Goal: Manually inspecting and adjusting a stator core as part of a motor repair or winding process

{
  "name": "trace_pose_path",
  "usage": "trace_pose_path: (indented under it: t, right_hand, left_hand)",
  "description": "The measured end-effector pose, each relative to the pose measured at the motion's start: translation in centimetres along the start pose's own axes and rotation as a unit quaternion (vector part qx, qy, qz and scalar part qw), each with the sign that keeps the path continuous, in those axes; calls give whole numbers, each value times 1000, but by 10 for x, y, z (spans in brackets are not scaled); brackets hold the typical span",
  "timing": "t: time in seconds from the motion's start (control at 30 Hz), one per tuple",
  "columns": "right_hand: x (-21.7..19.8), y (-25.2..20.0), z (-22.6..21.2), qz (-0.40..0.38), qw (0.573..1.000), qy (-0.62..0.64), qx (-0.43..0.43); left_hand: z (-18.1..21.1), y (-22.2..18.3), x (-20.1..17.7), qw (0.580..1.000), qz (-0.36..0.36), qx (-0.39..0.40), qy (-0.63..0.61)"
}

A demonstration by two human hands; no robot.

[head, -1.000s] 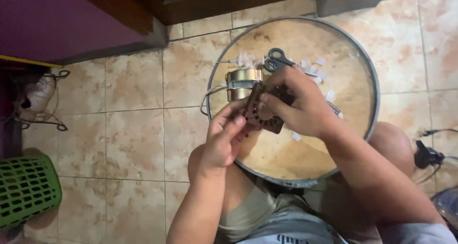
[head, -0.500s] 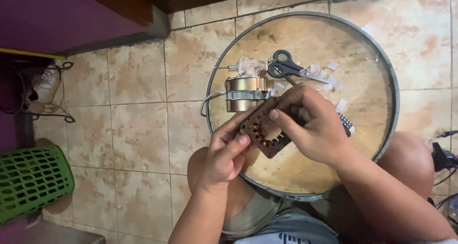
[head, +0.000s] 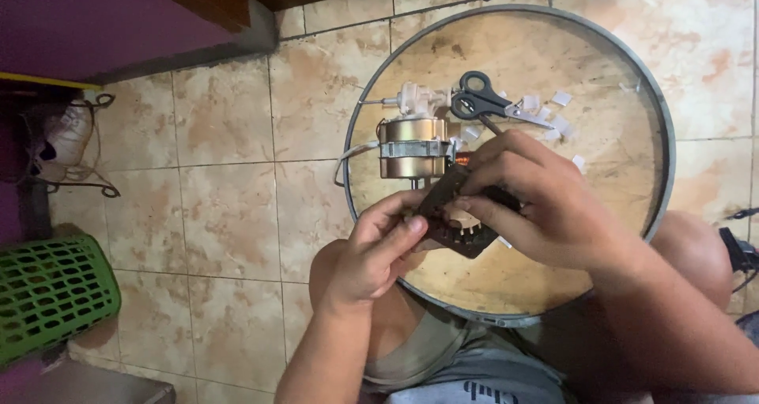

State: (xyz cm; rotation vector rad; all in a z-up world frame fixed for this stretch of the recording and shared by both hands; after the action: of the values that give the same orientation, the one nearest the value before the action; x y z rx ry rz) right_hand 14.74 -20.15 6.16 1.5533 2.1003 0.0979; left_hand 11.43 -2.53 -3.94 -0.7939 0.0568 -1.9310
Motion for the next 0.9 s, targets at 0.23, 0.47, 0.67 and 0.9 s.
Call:
trace_pose_path:
  t: [0.23, 0.47, 0.67, 0.9]
  right_hand:
    - [1, 14, -21, -113, 990, -56, -64]
    - [-9, 24, -35, -87, 992, -7, -86]
    - [6, 9, -11, -96, 993, -67, -22]
    - [-7, -13, -30, 30, 976, -205, -68]
  left_hand:
    - [43, 1, 31, 994, -6, 9, 106]
    - [56, 0, 48, 991, -92, 59, 84]
    - [36, 4, 34, 997, -20, 6, 74]
    - [28, 10, 46, 995, -53, 68, 45]
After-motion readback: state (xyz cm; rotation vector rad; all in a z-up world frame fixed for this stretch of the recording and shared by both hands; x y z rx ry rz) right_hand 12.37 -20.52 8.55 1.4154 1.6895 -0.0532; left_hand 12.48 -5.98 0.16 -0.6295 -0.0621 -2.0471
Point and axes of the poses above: each hand's wrist, its own y-axis towards the middle knuckle, its own x-axis out of the palm, z = x × y, the point moved 8 cm from there along y, towards the middle knuckle, and after that the axes turned 4 degrees about y, right-handed, at the moved point
